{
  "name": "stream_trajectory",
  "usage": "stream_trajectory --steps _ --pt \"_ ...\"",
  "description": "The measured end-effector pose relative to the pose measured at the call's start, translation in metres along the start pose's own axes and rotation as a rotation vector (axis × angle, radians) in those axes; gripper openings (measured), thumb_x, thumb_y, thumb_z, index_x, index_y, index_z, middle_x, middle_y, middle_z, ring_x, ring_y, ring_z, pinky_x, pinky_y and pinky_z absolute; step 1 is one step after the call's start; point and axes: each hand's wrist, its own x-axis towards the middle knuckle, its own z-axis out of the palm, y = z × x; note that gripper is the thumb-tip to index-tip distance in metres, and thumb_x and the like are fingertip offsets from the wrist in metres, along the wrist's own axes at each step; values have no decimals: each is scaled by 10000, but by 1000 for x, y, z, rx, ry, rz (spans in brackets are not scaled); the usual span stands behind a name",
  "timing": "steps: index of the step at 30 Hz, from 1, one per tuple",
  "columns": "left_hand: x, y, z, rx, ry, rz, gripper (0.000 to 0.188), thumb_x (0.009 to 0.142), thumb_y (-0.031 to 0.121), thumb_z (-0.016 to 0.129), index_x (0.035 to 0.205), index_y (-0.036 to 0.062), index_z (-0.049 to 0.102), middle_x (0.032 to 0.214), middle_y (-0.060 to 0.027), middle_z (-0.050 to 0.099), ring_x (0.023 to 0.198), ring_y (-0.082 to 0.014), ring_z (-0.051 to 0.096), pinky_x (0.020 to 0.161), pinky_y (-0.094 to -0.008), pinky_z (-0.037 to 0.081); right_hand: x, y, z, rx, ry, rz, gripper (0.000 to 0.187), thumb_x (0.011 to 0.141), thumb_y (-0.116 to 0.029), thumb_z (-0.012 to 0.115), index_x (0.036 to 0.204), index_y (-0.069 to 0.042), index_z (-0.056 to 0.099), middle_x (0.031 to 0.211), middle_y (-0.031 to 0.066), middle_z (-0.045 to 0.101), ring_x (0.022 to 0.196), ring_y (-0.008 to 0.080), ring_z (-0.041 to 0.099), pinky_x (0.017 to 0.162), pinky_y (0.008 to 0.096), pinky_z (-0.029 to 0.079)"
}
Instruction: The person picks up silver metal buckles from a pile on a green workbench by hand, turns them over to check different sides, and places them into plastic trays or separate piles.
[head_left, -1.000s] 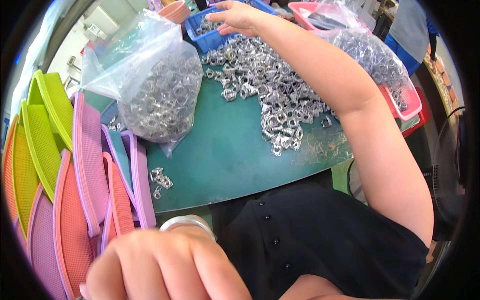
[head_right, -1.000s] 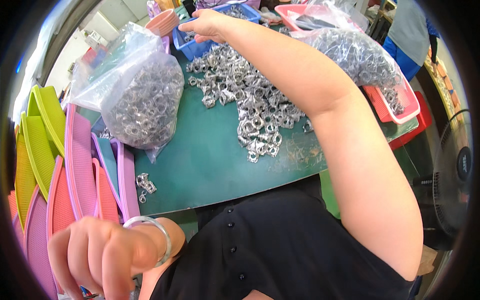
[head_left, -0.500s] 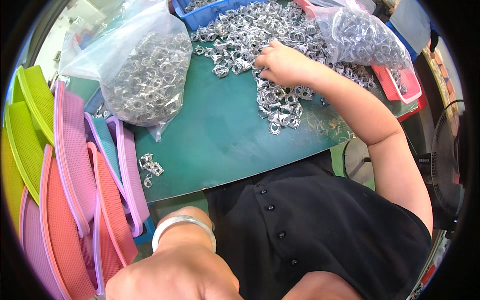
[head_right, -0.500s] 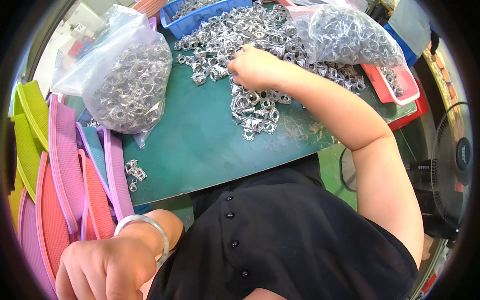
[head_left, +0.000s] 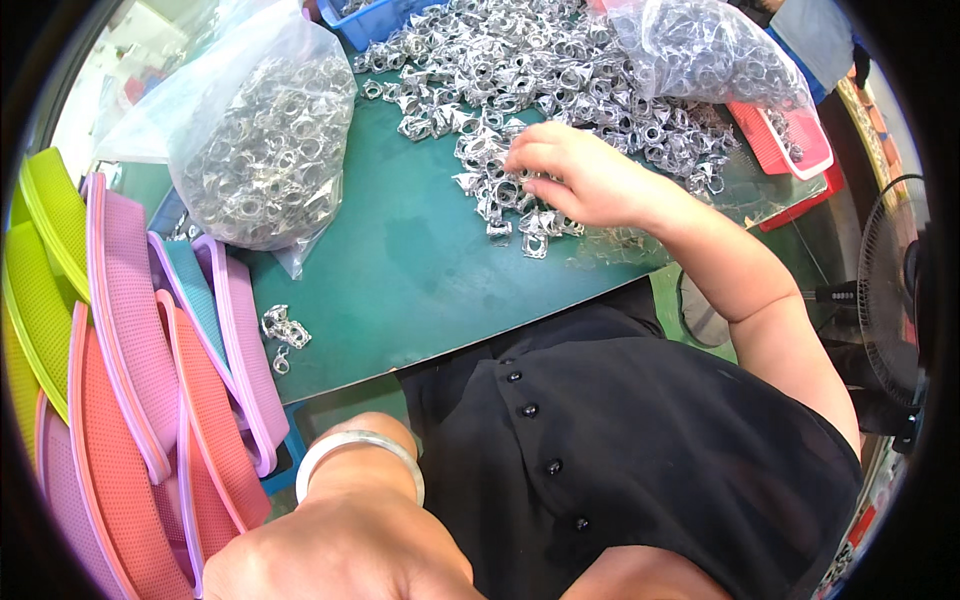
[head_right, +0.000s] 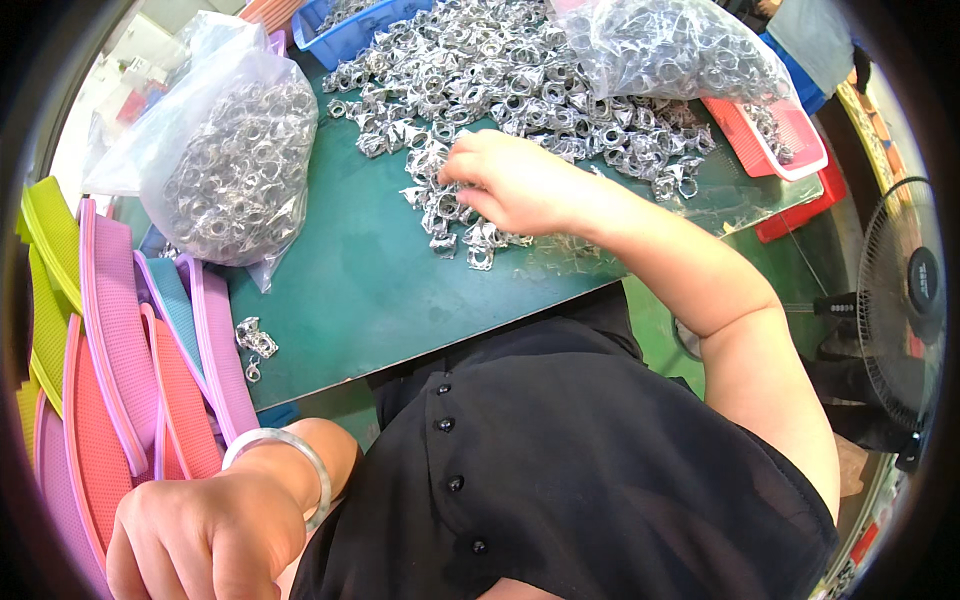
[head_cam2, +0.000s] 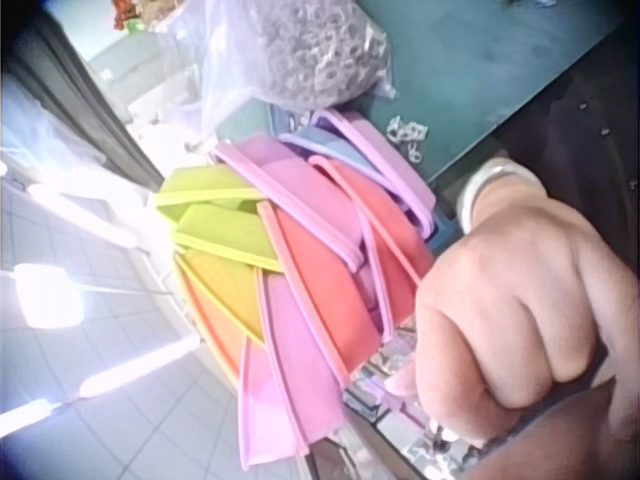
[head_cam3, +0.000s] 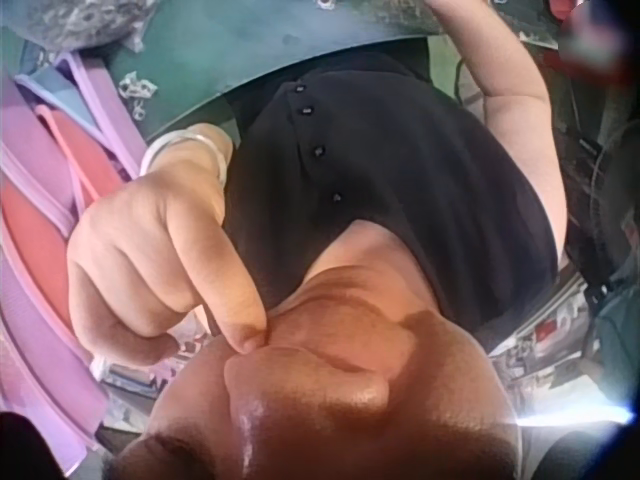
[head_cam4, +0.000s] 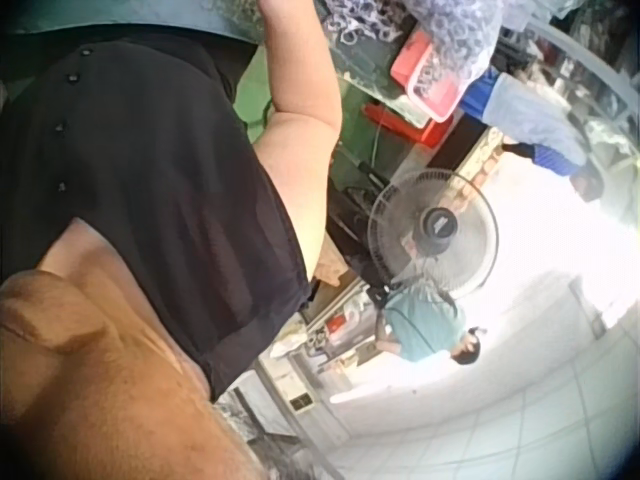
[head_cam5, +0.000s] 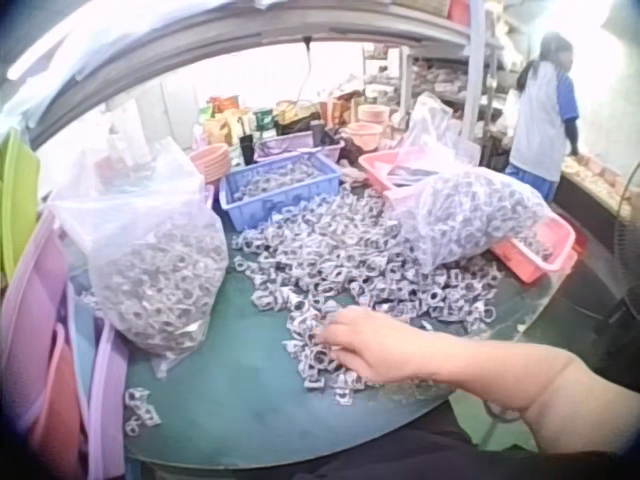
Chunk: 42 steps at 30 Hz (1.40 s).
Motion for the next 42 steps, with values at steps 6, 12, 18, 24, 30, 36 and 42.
stream_trajectory --steps 6,12,18,24,30,36,42 --pt "-2 11 1 -51 -50 -127 115 720 -47 462 630 4 512 482 -27 383 404 -124 384 719 -378 542 -26 -16 7 -70 -4 -51 249 699 -129 657 907 -25 569 963 112 525 914 299 492 805 376 409" --pt "-3 -7 7 -22 -5 11 119 718 -44 463 621 4 512 487 -32 386 402 -128 384 698 -372 545 -24 -29 34 -217 89 -45 260 670 -182 691 846 -25 583 977 97 501 923 272 461 801 376 381" --pt "-7 -8 1 -12 -160 59 102 733 -9 484 640 14 517 480 -34 394 391 -136 383 679 -379 532 -23 -32 48 -262 157 -13 174 669 -181 665 780 -53 621 976 89 512 969 250 443 814 371 362" --pt "-43 -31 -47 413 517 -68 265 887 323 486 828 67 521 626 -25 490 515 -118 445 541 -348 415 -25 -27 49 -146 288 -150 211 664 -76 657 862 -68 585 981 61 531 938 255 478 792 372 373" --pt "-107 -85 -110 1062 924 -601 374 788 65 654 1105 -42 488 941 -47 538 735 -63 510 640 -200 456 -23 -34 51 -45 473 -250 208 653 -64 660 846 -66 582 927 55 582 879 250 532 754 356 410" --pt "-111 -95 -118 898 835 -451 210 840 8 572 1043 -27 531 886 -28 585 767 -72 545 726 -207 460 -24 -33 55 164 448 -219 264 645 -8 671 885 -54 574 906 70 600 836 267 567 710 356 475" --pt "-122 -95 -125 779 798 -437 190 873 77 548 1031 -27 553 877 -73 608 747 -126 571 693 -246 477 -29 -32 54 352 366 -106 356 671 -25 679 1010 -52 573 953 75 590 862 227 559 696 311 459"
